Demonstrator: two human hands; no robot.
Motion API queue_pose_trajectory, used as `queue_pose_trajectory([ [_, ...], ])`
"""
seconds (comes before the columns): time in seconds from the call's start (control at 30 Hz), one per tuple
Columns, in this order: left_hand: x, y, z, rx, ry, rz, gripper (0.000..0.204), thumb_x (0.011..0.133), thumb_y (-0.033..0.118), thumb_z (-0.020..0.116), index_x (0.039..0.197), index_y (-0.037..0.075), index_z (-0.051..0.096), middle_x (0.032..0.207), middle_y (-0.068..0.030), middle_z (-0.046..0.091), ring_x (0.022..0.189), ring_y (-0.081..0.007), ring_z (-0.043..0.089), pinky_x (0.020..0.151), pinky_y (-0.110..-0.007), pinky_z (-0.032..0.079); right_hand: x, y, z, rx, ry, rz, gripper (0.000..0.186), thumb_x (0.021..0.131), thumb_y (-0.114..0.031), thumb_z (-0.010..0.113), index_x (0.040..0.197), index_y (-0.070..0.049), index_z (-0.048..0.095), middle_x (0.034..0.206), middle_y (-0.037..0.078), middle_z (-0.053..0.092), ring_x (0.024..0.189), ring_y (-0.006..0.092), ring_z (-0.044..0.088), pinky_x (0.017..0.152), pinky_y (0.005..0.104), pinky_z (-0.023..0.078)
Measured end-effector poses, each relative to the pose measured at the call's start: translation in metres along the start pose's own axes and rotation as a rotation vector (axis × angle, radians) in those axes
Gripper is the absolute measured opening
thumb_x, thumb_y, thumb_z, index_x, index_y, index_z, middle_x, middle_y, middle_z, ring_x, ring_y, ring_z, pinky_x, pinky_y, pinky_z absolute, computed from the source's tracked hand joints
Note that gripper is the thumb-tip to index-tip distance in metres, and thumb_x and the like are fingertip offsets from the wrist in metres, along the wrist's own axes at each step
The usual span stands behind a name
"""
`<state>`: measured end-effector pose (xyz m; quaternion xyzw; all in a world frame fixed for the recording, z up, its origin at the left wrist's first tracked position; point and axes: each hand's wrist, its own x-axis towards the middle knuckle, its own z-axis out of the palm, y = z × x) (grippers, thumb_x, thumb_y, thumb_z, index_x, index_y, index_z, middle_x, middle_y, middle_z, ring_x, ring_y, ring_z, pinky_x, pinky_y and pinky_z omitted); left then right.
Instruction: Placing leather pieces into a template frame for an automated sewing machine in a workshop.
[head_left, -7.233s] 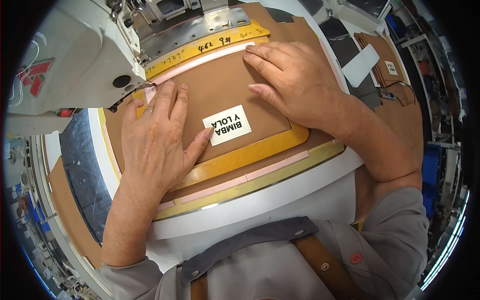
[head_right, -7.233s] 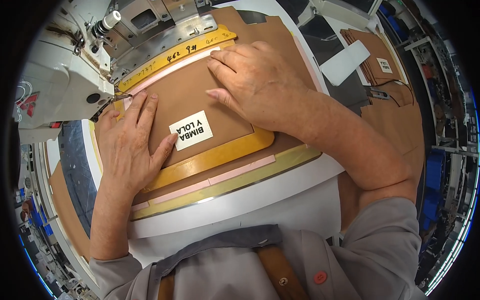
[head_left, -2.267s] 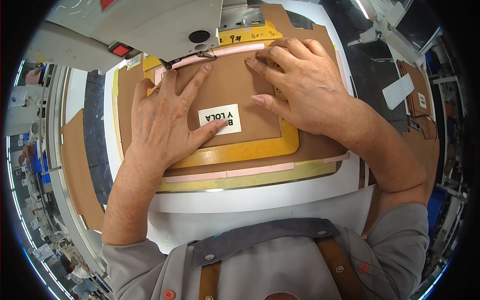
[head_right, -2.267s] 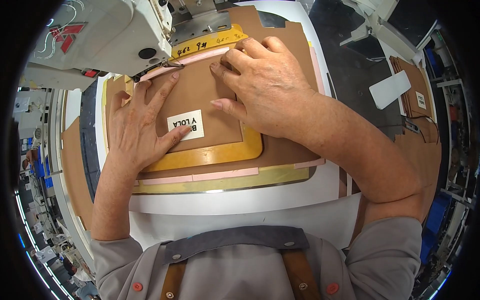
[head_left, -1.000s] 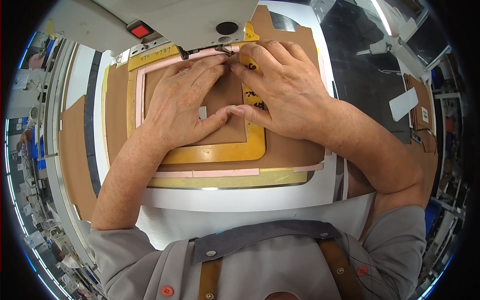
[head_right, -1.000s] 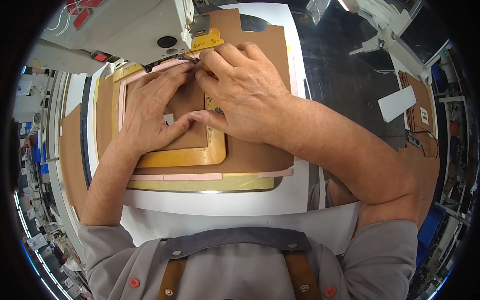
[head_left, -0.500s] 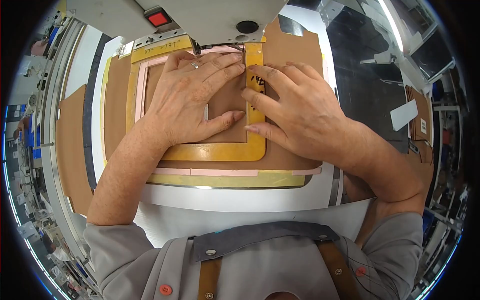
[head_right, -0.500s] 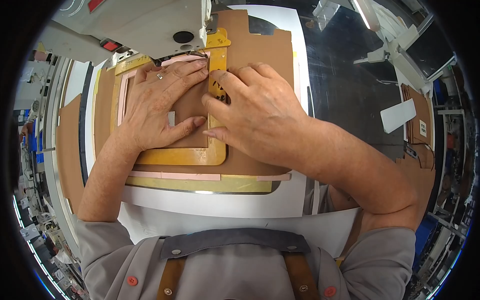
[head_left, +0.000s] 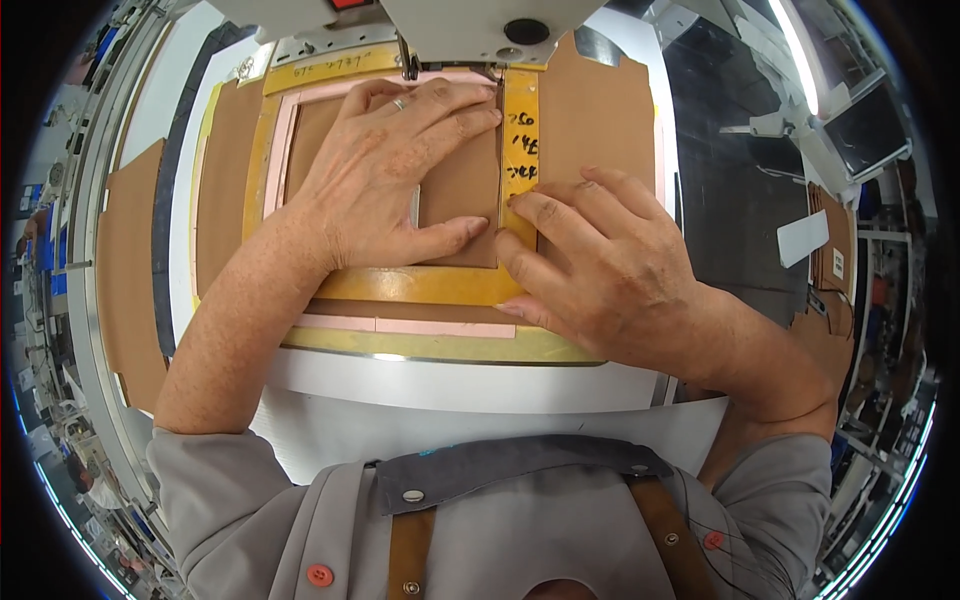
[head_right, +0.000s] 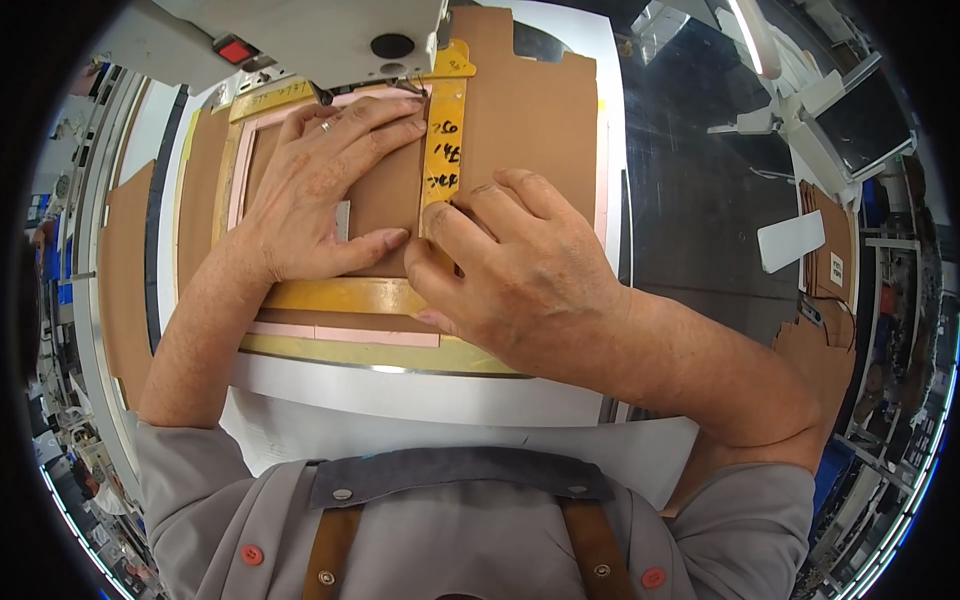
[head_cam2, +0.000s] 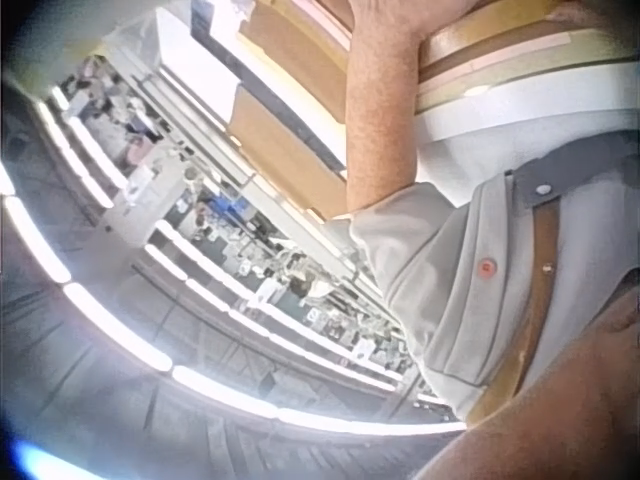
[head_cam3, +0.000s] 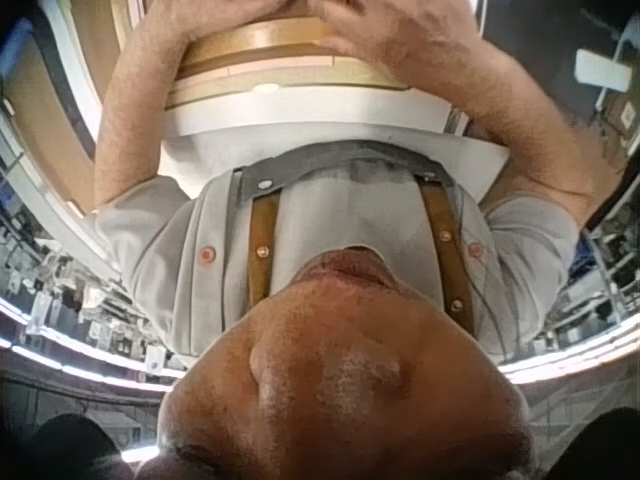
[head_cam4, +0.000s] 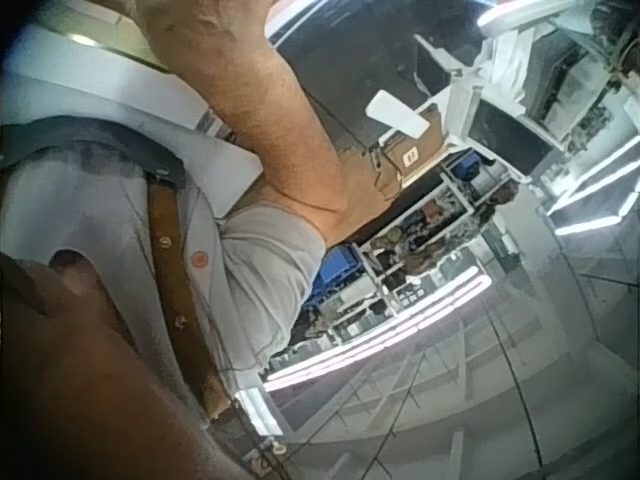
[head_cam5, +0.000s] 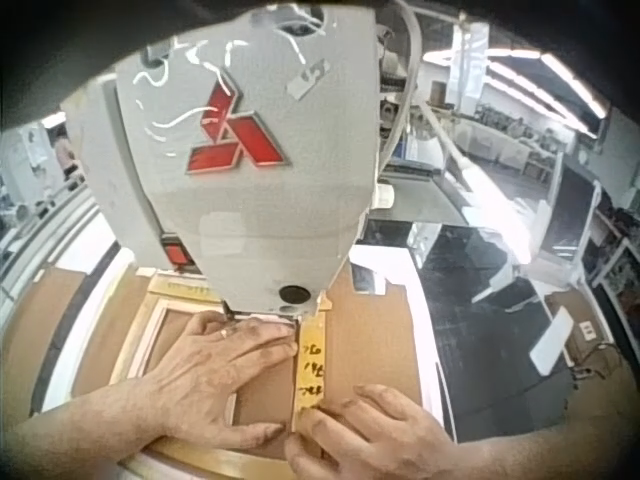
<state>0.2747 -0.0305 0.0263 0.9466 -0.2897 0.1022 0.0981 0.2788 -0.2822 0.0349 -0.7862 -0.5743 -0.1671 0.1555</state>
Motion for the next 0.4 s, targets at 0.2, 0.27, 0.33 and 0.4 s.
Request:
queue_pose_trajectory([
  [0.2,-0.006,-0.003,-0.01,0.003,-0.026,-0.027,0.092,0.07,0.06,0.073,0.145,0.012,0.052,0.153,-0.0067,0.05,0.139,-0.0255,0.048,0.113,-0.049,0.029,0.007,-0.009,0.003,-0.002,-0.016,-0.046,0.02,0.077,-0.018,0.072,0.093,-0.007,0.071,0.098,0.007,0.063,0.091,0.0224,0.063,0.088,0.0405,0.052],
  [0.27,-0.01,-0.004,-0.009,0.025,-0.029,-0.029,0.092,0.07,0.058,0.074,0.146,0.012,0.052,0.154,-0.0064,0.049,0.141,-0.0251,0.047,0.115,-0.049,0.028,0.009,-0.011,0.002,0.011,-0.006,-0.051,0.019,0.077,-0.016,0.071,0.094,-0.006,0.071,0.098,0.007,0.063,0.092,0.0222,0.063,0.088,0.0405,0.052],
  [0.33,-0.012,-0.005,-0.009,0.017,-0.02,-0.027,0.092,0.07,0.059,0.074,0.147,0.012,0.051,0.154,-0.0066,0.049,0.142,-0.0251,0.046,0.115,-0.049,0.028,0.01,-0.011,-0.001,0.016,-0.135,-0.053,0.046,0.071,-0.034,0.084,0.109,-0.011,0.072,0.117,0.011,0.062,0.108,0.0256,0.063,0.099,0.0496,0.05],
  [0.4,-0.013,-0.005,-0.008,0.01,-0.011,-0.024,0.093,0.071,0.06,0.074,0.147,0.012,0.051,0.155,-0.0068,0.048,0.143,-0.0251,0.044,0.115,-0.049,0.027,0.012,-0.012,-0.003,0.046,-0.18,-0.033,0.045,0.072,-0.034,0.083,0.11,-0.011,0.072,0.117,0.011,0.062,0.109,0.0258,0.062,0.1,0.0502,0.049],
])
